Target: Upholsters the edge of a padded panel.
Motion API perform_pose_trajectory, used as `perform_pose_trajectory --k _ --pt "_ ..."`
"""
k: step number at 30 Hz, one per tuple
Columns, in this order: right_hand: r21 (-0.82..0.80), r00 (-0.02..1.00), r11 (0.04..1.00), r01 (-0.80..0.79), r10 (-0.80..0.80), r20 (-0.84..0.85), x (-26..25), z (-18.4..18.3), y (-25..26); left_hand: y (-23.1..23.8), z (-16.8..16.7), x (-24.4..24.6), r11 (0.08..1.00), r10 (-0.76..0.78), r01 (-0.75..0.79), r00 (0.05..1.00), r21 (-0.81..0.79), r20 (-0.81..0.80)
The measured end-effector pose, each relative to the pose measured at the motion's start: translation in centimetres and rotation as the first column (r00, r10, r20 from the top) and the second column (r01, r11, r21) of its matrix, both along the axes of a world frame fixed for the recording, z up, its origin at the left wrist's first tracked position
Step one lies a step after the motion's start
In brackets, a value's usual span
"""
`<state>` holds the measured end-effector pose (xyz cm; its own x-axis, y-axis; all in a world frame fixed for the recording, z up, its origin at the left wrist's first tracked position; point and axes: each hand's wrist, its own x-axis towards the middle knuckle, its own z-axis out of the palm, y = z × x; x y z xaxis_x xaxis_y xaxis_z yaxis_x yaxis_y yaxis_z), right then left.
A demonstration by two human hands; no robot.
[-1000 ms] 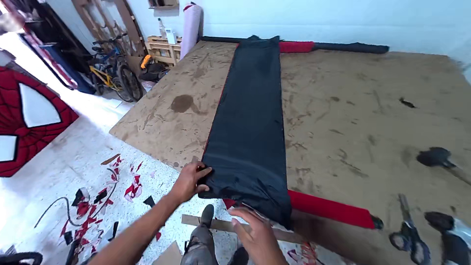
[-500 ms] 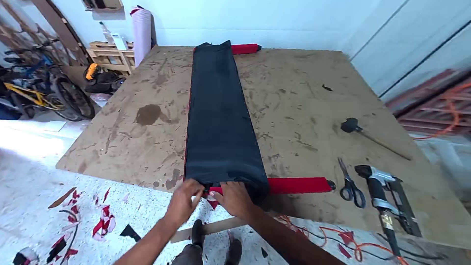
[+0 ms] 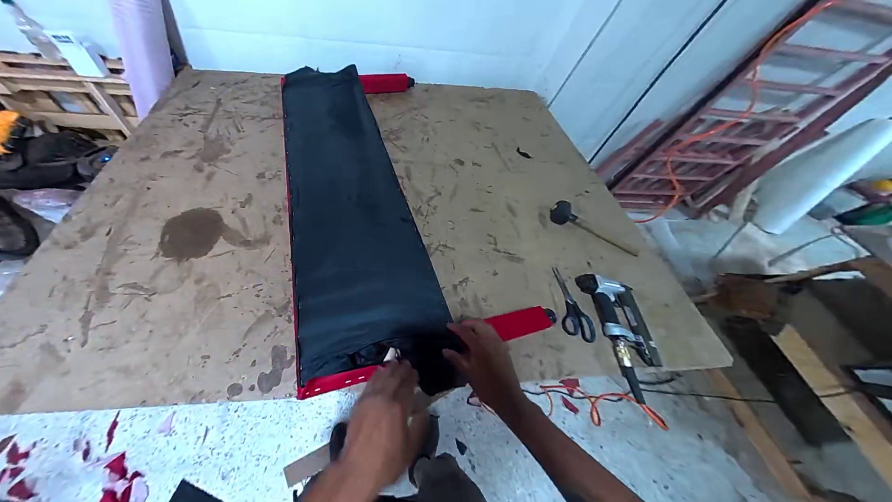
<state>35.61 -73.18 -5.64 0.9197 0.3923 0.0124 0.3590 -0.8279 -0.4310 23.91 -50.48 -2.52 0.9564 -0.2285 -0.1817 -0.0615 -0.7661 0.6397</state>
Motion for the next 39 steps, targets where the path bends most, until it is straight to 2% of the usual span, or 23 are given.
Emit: perform_pose_trajectory --k 2,4,7,9,12,17,19,22,24,26,28,30,32,36,39 --pt "-0.017 0.996 0.996 -0.088 0.088 -0.001 2.1 -1.5 0.8 -2.8 0.4 -1.0 0.995 -0.074 0.075 0.997 -0.067 0.017" --pt "0.037 0.988 0.990 -0.136 0.133 0.080 2.8 -2.8 0.7 -5.4 -1.7 -0.3 0.993 -0.110 0.110 0.994 -0.043 0.011" --pt "0.155 0.964 0.969 -0.193 0.158 0.215 3.7 -3.1 -0.9 -7.5 -4.4 3.6 0.999 0.037 -0.036 0.999 0.025 -0.019" --pt "0.201 0.947 0.941 -0.273 0.226 0.230 3.2 -4.1 -2.3 -8.4 -3.9 4.9 0.989 0.108 -0.096 0.989 0.116 -0.101" --pt "0.277 0.928 0.900 -0.337 0.268 0.260 3.4 -5.2 -3.9 -9.3 -2.0 6.9 0.961 0.167 -0.105 0.958 0.256 -0.234" --pt "0.289 0.908 0.875 -0.387 0.308 0.284 4.2 -5.6 -5.0 -7.3 -0.2 8.0 0.907 0.322 -0.167 0.867 0.386 -0.381" --pt "0.290 0.894 0.862 -0.415 0.326 0.308 4.3 -5.8 -5.4 -6.5 0.4 6.1 0.898 0.334 -0.204 0.892 0.389 -0.303" --pt "0.325 0.911 0.867 -0.379 0.288 0.294 4.5 -5.8 -5.7 -5.1 -0.1 3.1 0.864 0.380 -0.384 0.922 0.324 0.079" --pt "0.348 0.926 0.879 -0.327 0.224 0.303 4.0 -6.2 -5.6 -4.7 -2.8 4.1 0.877 0.326 -0.404 0.897 0.258 0.297" --pt "0.357 0.926 0.884 -0.303 0.185 0.329 3.8 -6.6 -5.1 -4.6 -5.5 6.6 0.907 0.229 -0.327 0.913 0.267 0.338" --pt "0.295 0.936 0.916 -0.271 0.179 0.303 3.1 -6.7 -5.2 -4.7 -7.1 8.6 0.931 0.108 -0.218 0.931 0.294 0.350" --pt "0.183 0.955 0.957 -0.223 0.177 0.240 2.9 -6.6 -5.3 -4.4 -6.7 9.4 0.948 0.016 -0.124 0.939 0.295 0.342" --pt "0.118 0.958 0.979 -0.166 0.132 0.254 3.2 -6.9 -4.4 -3.9 -6.4 9.0 0.961 -0.040 -0.076 0.912 0.266 0.407" --pt "0.029 0.978 0.998 -0.063 0.055 0.202 3.3 -5.6 -2.0 -3.6 -6.8 8.1 0.977 -0.074 -0.044 0.847 0.209 0.526" --pt "0.080 0.946 0.987 -0.138 0.108 0.307 3.0 -6.3 -2.9 -3.4 -7.1 8.5 0.978 -0.034 -0.083 0.841 0.191 0.539"
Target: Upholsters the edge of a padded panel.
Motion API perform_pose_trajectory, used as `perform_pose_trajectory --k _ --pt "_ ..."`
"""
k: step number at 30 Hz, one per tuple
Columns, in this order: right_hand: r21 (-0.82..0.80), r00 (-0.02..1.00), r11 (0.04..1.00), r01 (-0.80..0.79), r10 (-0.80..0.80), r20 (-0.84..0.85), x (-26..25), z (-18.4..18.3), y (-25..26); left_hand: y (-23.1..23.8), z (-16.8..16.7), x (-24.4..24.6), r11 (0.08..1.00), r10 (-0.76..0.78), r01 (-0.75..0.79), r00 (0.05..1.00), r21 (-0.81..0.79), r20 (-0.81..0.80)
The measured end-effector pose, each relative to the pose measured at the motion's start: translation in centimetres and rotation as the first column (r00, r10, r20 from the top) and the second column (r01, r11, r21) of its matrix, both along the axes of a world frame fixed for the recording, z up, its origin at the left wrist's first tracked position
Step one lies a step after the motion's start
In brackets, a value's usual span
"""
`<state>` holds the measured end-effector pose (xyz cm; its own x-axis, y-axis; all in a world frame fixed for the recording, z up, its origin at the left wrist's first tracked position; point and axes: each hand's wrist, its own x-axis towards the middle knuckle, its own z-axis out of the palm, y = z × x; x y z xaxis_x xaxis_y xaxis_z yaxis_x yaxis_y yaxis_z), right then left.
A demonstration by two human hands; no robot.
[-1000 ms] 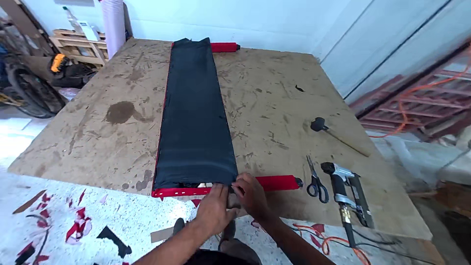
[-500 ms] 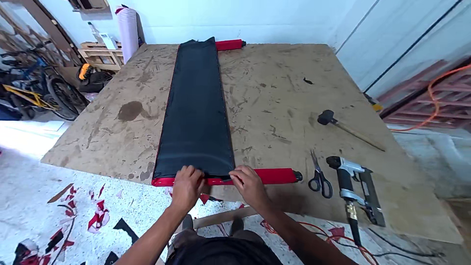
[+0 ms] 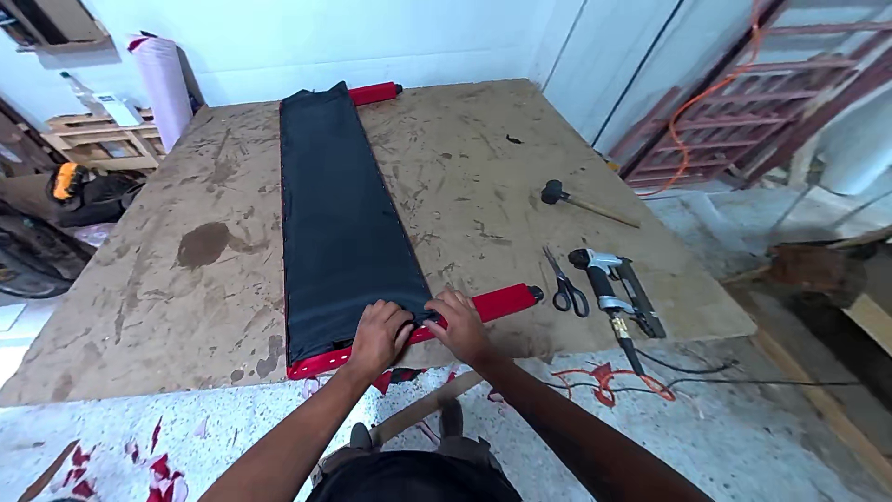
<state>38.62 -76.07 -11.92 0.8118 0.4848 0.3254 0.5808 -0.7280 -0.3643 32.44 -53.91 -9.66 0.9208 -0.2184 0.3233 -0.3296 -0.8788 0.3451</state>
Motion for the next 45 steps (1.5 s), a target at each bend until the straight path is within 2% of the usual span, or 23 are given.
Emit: perform_pose_trajectory --k 3,5,9,12,14,17,19,22,26,29,31,34,37,40,43,45 --pt "0.066 0.996 0.996 -0.061 0.057 0.072 0.1 -1.4 -1.5 0.0 -1.0 0.8 0.997 0.047 -0.040 0.993 0.065 -0.110" --pt "0.105 0.993 0.990 -0.094 0.086 0.077 0.4 -1.3 -2.2 0.4 -1.0 1.2 0.997 0.019 -0.007 0.991 0.082 -0.136" --pt "0.100 0.999 0.994 -0.044 0.043 0.012 -0.4 -0.5 -3.5 0.8 -1.0 0.6 0.998 -0.060 0.062 0.997 0.030 -0.058" --pt "0.019 0.995 0.999 -0.037 0.038 -0.095 -0.9 1.3 -1.2 0.6 -1.5 0.1 0.998 -0.056 0.056 0.998 0.002 -0.011" --pt "-0.011 0.995 0.996 -0.088 0.088 -0.052 -0.4 0.9 0.2 0.5 -1.2 0.0 0.999 -0.048 0.048 0.999 -0.009 0.001" --pt "0.034 0.986 0.985 -0.167 0.166 0.032 0.9 0.0 -0.5 0.8 -0.4 0.1 1.000 -0.023 0.023 1.000 0.008 0.006" --pt "0.071 0.977 0.974 -0.213 0.213 0.010 0.9 0.3 -1.7 1.5 0.0 -0.2 0.997 0.032 -0.028 0.998 0.066 -0.053" --pt "0.074 0.978 0.977 -0.199 0.203 -0.049 -0.1 1.3 -2.1 3.6 -0.5 -0.8 0.993 0.083 -0.076 0.994 0.095 -0.077" --pt "0.048 0.987 0.986 -0.160 0.161 -0.020 -2.1 2.5 2.6 5.4 -0.6 -2.7 0.999 0.023 -0.024 1.000 0.046 0.019" --pt "0.001 0.978 0.980 -0.201 0.200 0.057 -2.7 1.1 6.4 5.5 -0.3 -3.3 1.000 -0.012 0.012 0.997 -0.002 0.076" --pt "0.035 0.967 0.972 -0.233 0.228 0.116 -2.5 -0.3 7.0 6.3 -0.3 -3.8 0.999 0.031 -0.034 0.996 0.036 0.080" --pt "0.038 0.961 0.970 -0.241 0.233 0.150 -3.0 -0.3 5.9 8.3 -1.5 -4.1 0.991 0.096 -0.100 0.994 0.090 0.044" --pt "-0.034 0.975 0.986 -0.161 0.164 0.147 -4.0 0.0 6.1 9.2 -2.2 -4.3 0.999 0.027 -0.032 0.995 0.042 0.100" --pt "-0.113 0.976 0.985 -0.130 0.148 0.159 -4.6 0.2 8.7 10.0 -1.7 -4.8 0.999 -0.045 0.044 0.994 0.018 0.099" --pt "-0.087 0.960 0.982 -0.170 0.185 0.211 -4.5 -0.6 10.3 10.7 -1.7 -5.1 0.996 -0.087 0.084 0.992 0.037 0.089" --pt "-0.052 0.957 0.983 -0.176 0.184 0.224 -4.6 -0.7 10.4 10.7 -1.5 -5.3 0.996 -0.034 0.030 0.999 0.079 0.042"
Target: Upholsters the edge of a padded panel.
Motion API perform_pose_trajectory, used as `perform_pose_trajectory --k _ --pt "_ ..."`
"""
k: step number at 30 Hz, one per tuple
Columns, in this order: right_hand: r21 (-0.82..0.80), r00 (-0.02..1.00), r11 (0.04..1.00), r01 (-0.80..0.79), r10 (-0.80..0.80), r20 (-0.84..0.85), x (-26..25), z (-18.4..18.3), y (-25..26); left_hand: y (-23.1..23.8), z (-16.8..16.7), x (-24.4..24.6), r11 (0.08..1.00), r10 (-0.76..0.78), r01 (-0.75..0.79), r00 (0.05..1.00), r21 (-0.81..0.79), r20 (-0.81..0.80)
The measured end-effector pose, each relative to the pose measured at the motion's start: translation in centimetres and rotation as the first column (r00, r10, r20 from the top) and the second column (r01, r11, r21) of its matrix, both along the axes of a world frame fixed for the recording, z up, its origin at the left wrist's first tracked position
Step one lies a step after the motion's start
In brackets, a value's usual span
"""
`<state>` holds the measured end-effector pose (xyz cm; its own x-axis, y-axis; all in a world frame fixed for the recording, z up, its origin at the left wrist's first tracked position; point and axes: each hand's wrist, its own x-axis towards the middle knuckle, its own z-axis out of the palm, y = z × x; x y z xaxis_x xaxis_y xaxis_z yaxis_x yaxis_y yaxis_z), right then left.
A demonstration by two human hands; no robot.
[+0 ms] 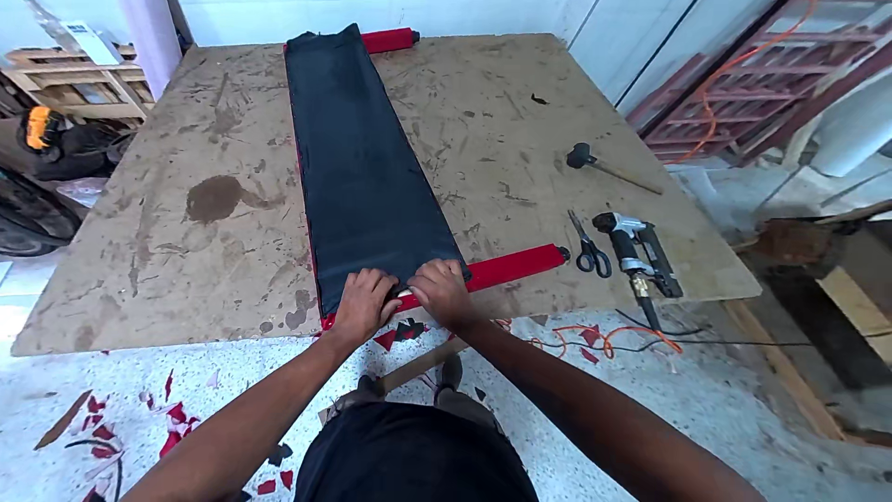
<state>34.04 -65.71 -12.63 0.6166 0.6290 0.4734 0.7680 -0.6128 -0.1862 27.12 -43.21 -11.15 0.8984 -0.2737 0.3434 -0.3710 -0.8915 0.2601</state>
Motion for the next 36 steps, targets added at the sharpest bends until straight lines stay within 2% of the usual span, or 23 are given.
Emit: perform_pose_trajectory --k 3,7,11,15,19,23,30,36 --pt "0.039 1.000 0.999 -0.002 0.002 0.003 0.0 0.3 -0.1 -0.2 -0.3 0.9 0.999 0.046 -0.047 0.999 0.011 0.005" --pt "0.019 1.000 1.000 0.007 -0.006 -0.012 -0.1 1.0 0.3 0.2 -0.4 1.8 0.998 -0.030 0.033 0.998 -0.053 0.061" --pt "-0.054 0.996 0.995 0.087 -0.088 -0.015 -0.8 0.8 1.7 0.9 0.2 1.4 0.992 -0.110 0.115 0.990 -0.051 0.090" --pt "-0.005 0.999 0.999 0.049 -0.049 0.004 -0.6 0.9 1.9 1.6 1.0 1.5 0.986 -0.163 0.164 0.983 -0.016 0.082" --pt "0.000 0.999 1.000 0.013 -0.013 0.042 -0.7 1.6 1.2 2.3 2.2 0.4 0.994 -0.111 0.111 0.993 0.000 0.032" --pt "0.010 1.000 1.000 -0.001 0.000 0.029 -0.9 1.4 1.0 1.0 1.2 1.0 0.999 -0.002 0.004 0.999 0.041 -0.045" --pt "-0.024 0.999 0.998 0.050 -0.050 -0.014 -2.3 1.0 0.9 2.0 0.0 0.6 0.985 -0.150 0.158 0.984 -0.072 0.098" --pt "-0.040 1.000 0.999 0.009 -0.008 0.020 -2.3 -0.6 -0.1 2.2 -0.8 -0.9 0.970 -0.224 0.225 0.974 -0.089 0.030"
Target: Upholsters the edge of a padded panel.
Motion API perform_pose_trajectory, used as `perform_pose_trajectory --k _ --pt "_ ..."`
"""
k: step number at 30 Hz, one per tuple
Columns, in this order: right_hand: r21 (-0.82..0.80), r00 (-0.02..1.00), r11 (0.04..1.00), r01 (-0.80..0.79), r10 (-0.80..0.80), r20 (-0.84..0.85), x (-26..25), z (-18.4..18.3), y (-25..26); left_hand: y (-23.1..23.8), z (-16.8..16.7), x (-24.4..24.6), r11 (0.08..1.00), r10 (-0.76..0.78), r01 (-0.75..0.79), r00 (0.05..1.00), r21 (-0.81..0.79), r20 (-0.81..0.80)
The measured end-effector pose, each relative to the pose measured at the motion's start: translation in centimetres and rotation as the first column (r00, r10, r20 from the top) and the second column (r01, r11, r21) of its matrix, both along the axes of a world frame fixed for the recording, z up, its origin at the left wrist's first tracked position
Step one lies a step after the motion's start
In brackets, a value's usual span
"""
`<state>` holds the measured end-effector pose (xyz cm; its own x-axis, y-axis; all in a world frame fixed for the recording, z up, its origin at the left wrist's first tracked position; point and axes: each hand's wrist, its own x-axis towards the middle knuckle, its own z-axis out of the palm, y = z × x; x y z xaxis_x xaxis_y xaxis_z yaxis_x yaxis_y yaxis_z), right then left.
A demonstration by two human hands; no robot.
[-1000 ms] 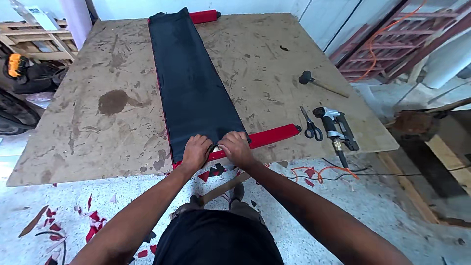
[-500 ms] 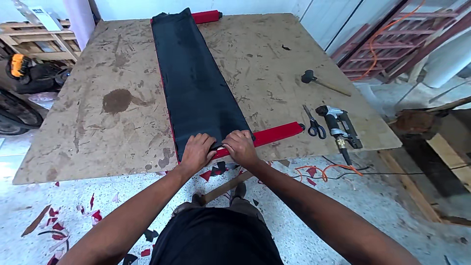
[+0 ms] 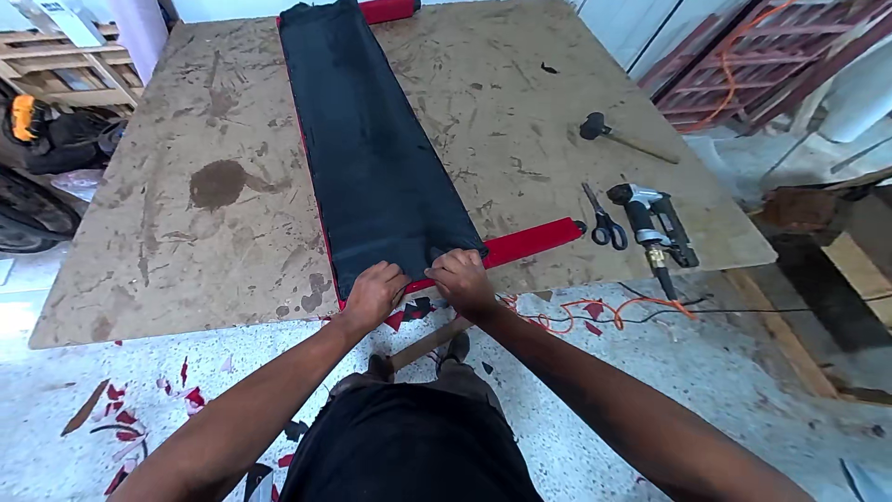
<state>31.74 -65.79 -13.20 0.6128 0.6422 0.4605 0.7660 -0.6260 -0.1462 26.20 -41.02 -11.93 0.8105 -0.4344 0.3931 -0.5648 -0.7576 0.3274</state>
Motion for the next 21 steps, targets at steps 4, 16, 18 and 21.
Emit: perform_pose_trajectory --k 4,16,18,21 --pt "-0.078 0.997 0.996 -0.032 0.026 -0.072 0.1 0.1 -0.7 -0.6 0.0 -0.4 1.000 0.015 -0.014 0.998 0.021 -0.054" --pt "0.121 0.926 0.953 0.276 -0.230 -0.298 4.7 5.9 -15.5 -3.2 2.4 -2.7 0.942 0.262 -0.183 0.924 0.280 -0.278" --pt "0.087 0.798 0.829 0.552 -0.496 -0.341 9.0 6.9 -26.4 -4.3 3.6 -2.9 0.924 0.321 -0.208 0.878 0.321 -0.356" --pt "-0.028 0.466 0.542 0.840 -0.747 -0.474 14.1 4.9 -39.6 -5.4 5.1 -1.8 0.919 0.355 -0.225 0.829 0.325 -0.433"
